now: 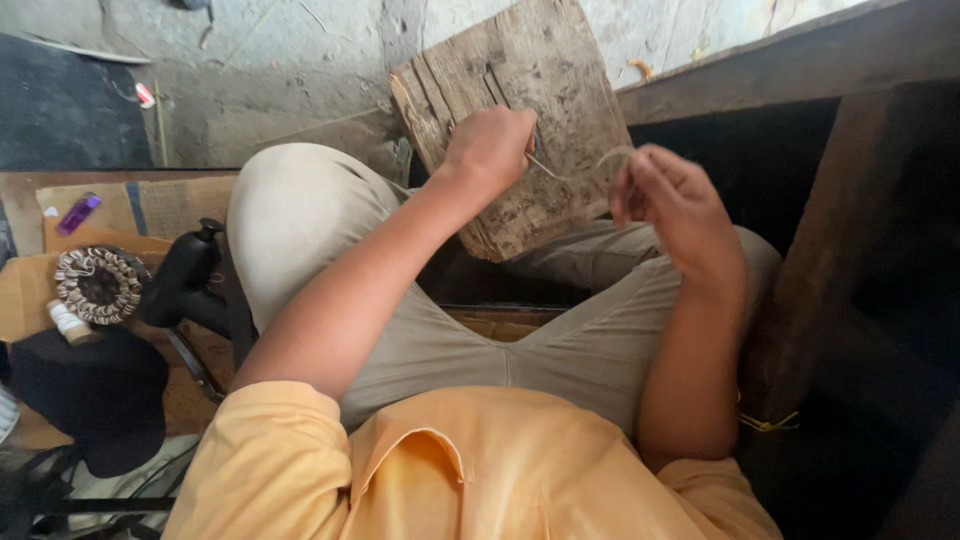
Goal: The person sits cross-legged on the floor and winds white wire around a small orange and blue circular core placed on a wooden board. The person uses both hands to wrap the wire tightly and repeatedly around the core.
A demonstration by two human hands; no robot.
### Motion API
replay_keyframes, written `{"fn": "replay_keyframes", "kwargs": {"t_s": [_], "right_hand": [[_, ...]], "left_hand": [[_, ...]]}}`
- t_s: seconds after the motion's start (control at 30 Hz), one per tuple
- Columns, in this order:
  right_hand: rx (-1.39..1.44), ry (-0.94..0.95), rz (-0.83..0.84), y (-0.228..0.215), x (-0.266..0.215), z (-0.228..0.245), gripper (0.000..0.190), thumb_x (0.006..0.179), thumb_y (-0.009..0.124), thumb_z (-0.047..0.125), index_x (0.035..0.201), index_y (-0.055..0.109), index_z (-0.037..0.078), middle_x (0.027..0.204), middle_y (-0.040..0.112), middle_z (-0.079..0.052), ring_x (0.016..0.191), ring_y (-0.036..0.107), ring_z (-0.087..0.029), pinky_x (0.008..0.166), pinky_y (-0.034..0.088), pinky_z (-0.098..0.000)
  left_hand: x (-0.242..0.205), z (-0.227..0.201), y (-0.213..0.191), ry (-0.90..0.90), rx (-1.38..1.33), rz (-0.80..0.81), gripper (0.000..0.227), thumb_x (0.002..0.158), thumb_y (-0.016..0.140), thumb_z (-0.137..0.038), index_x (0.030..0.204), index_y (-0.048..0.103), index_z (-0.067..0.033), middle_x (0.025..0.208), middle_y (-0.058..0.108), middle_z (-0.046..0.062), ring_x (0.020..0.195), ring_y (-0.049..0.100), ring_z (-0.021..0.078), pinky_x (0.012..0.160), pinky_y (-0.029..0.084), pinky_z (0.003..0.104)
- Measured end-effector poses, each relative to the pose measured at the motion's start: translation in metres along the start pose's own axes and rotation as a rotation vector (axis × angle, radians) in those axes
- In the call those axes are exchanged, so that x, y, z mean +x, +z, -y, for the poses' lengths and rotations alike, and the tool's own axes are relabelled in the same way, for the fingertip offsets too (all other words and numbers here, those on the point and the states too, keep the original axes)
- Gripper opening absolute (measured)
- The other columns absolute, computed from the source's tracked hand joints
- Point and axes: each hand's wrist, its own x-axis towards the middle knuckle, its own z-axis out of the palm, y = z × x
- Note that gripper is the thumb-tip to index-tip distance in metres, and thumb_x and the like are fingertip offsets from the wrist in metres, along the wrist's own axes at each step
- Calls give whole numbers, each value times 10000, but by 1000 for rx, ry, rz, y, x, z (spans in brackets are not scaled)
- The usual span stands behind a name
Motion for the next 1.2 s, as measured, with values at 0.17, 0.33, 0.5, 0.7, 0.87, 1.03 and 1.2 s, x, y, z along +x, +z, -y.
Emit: {"fn": "replay_keyframes", "kwargs": {"t_s": [0.17,0.33,0.5,0.7,0.87,1.03,1.2], "right_hand": [[-764,-121,-380,-14,30,-29,253,1145,597,248,1107,678,12,1009,634,-101,849,618,-206,786,514,-368],[-1410,-331,-740,5,35,-29,354,868,795,242,1103,704,-5,1111,634,-210,1009,600,-376,853,503,-428],[-1431,-313,-384,15,32,-18,246,992,744,3,1185,785,149,1160,672,-80,1096,617,-301,936,488,-433],[-1387,-264,94,18,27,-24,385,624,822,70,1000,810,153,1007,694,-95,967,620,-322,847,511,-440],[-1417,-251,46,14,40,-43,172,665,827,103,815,808,185,884,745,-40,907,645,-305,794,525,-424],[-1276,-98,52,8,43,-54,118,770,796,117,847,794,207,869,746,2,898,684,-237,804,533,-394],[-1271,-276,25,10,44,-50,133,719,817,130,844,780,151,884,741,-14,890,654,-276,805,530,-408]], "left_hand": [[8,4,-3,-24,-24,91,30,819,715,-91,847,704,-90,805,733,163,803,731,360,730,576,480],[11,2,-5,-10,57,130,77,838,723,-95,889,686,-51,812,727,185,803,734,363,700,582,478],[10,1,-3,-23,110,152,146,843,716,-82,953,655,-8,849,729,191,839,742,362,697,597,467],[9,2,-3,9,122,106,162,840,715,-89,970,654,-14,864,732,193,848,741,369,715,592,476],[9,2,-7,-14,94,138,124,853,699,-95,966,670,-51,852,736,175,843,739,364,734,587,480],[10,2,-7,-25,99,144,117,845,702,-116,941,671,-58,827,733,172,810,739,360,719,585,482],[11,6,-3,-10,111,120,93,856,692,-110,941,680,-75,813,733,168,794,738,360,715,587,481]]}}
